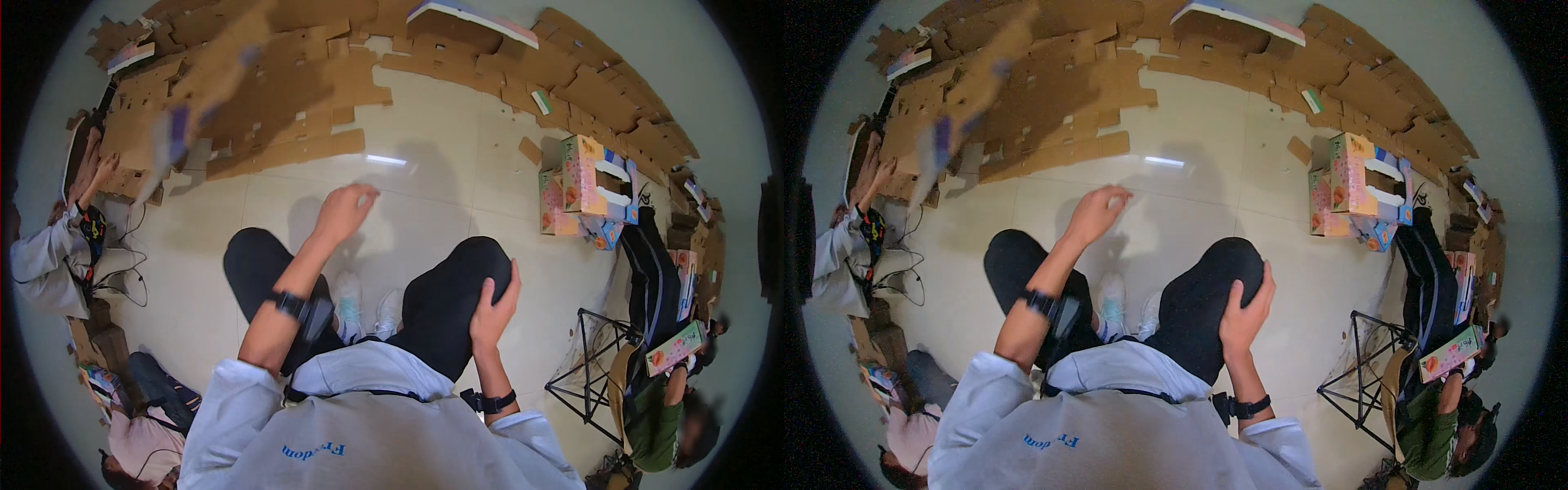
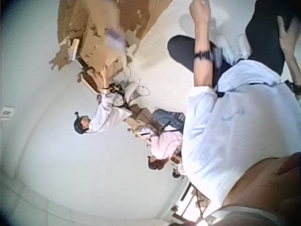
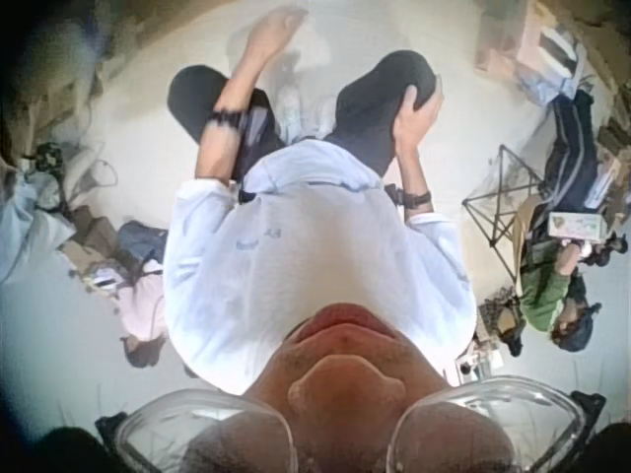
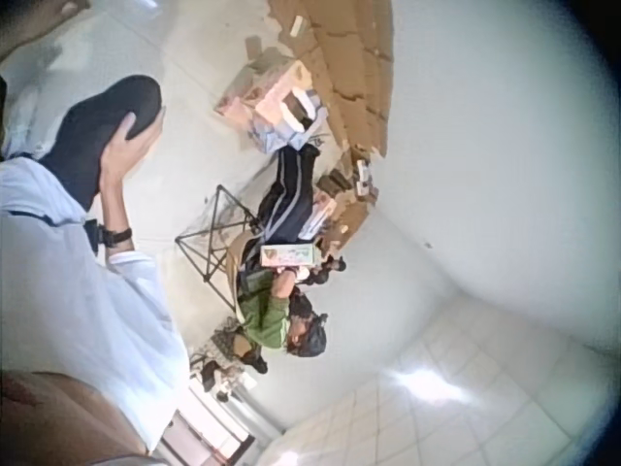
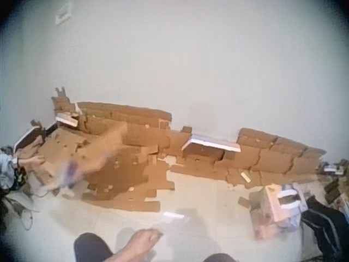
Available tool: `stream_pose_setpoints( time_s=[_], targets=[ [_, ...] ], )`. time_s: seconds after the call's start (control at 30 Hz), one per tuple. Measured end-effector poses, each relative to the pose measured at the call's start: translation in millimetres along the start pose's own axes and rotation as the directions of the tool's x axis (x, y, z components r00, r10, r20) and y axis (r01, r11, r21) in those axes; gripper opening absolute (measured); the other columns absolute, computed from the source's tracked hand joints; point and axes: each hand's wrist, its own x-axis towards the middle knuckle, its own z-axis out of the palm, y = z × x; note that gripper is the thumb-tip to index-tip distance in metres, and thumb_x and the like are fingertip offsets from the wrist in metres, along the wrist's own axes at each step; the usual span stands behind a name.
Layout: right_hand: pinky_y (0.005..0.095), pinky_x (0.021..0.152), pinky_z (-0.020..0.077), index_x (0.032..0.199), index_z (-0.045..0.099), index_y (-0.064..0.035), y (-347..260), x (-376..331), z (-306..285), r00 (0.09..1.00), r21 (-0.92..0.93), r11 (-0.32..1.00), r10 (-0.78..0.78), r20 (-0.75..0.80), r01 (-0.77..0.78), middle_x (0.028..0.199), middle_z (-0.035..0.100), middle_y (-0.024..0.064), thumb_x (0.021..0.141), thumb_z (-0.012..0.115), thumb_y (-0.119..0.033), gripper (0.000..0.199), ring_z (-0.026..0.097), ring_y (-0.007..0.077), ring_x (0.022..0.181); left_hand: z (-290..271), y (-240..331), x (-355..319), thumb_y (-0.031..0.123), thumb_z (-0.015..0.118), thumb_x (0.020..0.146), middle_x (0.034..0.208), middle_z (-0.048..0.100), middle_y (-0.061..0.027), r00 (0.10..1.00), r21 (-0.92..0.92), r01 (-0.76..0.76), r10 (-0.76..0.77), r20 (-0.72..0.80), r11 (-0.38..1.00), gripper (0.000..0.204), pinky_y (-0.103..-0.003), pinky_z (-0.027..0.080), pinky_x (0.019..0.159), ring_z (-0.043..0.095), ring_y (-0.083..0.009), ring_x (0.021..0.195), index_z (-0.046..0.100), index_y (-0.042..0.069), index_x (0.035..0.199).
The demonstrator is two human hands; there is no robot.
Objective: Assembling colorful cardboard gift or product boxes by folding flaps.
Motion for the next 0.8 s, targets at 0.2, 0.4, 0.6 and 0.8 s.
stream_pose_setpoints(
  time_s=[0.2, 0.4, 0.6, 0.8],
  targets=[
    [0.0471, 0.125, 0.0344, 0.159, 0.045, 0.0048, 8, -10, -23, 0.990, 0.054, 0.994, 0.102, -0.095, -0.097, 0.159, 0.053, 0.0248, 0.104, 0.063, -0.025, 0.065, 0.051, 0.0400, 0.146, 92, -162, 36, 0.026, 0.058, 0.110, 0.107, 0.077, -0.0092, 0.758, -0.795, 0.387, -0.652, -0.014, 0.467, 0.025, -0.033, 0.056, 0.082, 0.071, -0.0217, 0.093, 0.072, 0.007, 0.119],
    [0.0475, 0.127, 0.0318, 0.159, 0.044, 0.0065, 13, -8, -34, 0.985, 0.031, 0.993, 0.115, -0.127, -0.112, 0.160, 0.052, 0.0257, 0.108, 0.056, -0.031, 0.065, 0.049, 0.0389, 0.148, 73, -275, -22, 0.032, 0.064, 0.109, 0.133, 0.063, -0.0110, 0.059, -0.903, 0.157, -0.909, 0.412, -0.399, 0.045, -0.038, 0.052, 0.099, 0.064, -0.0235, 0.115, 0.048, 0.010, 0.144],
    [0.0470, 0.128, 0.0284, 0.159, 0.044, 0.0065, 20, -5, -38, 0.982, 0.026, 0.991, 0.132, -0.132, -0.130, 0.160, 0.050, 0.0258, 0.108, 0.052, -0.032, 0.065, 0.046, 0.0386, 0.149, 77, -279, -78, 0.037, 0.072, 0.105, 0.163, 0.049, -0.0142, -0.052, -0.832, 0.132, -0.842, 0.536, -0.538, 0.086, -0.048, 0.047, 0.120, 0.058, -0.0301, 0.140, 0.022, 0.013, 0.171],
    [0.0467, 0.128, 0.0279, 0.159, 0.044, 0.0066, 24, -10, -42, 0.977, 0.035, 0.989, 0.149, -0.156, -0.145, 0.161, 0.049, 0.0252, 0.109, 0.051, -0.034, 0.065, 0.046, 0.0378, 0.149, 96, -262, -48, 0.039, 0.074, 0.103, 0.148, 0.060, -0.0129, 0.363, -0.745, 0.455, -0.663, 0.655, -0.487, 0.074, -0.048, 0.050, 0.115, 0.058, -0.0308, 0.140, 0.037, 0.016, 0.162]
  ],
)
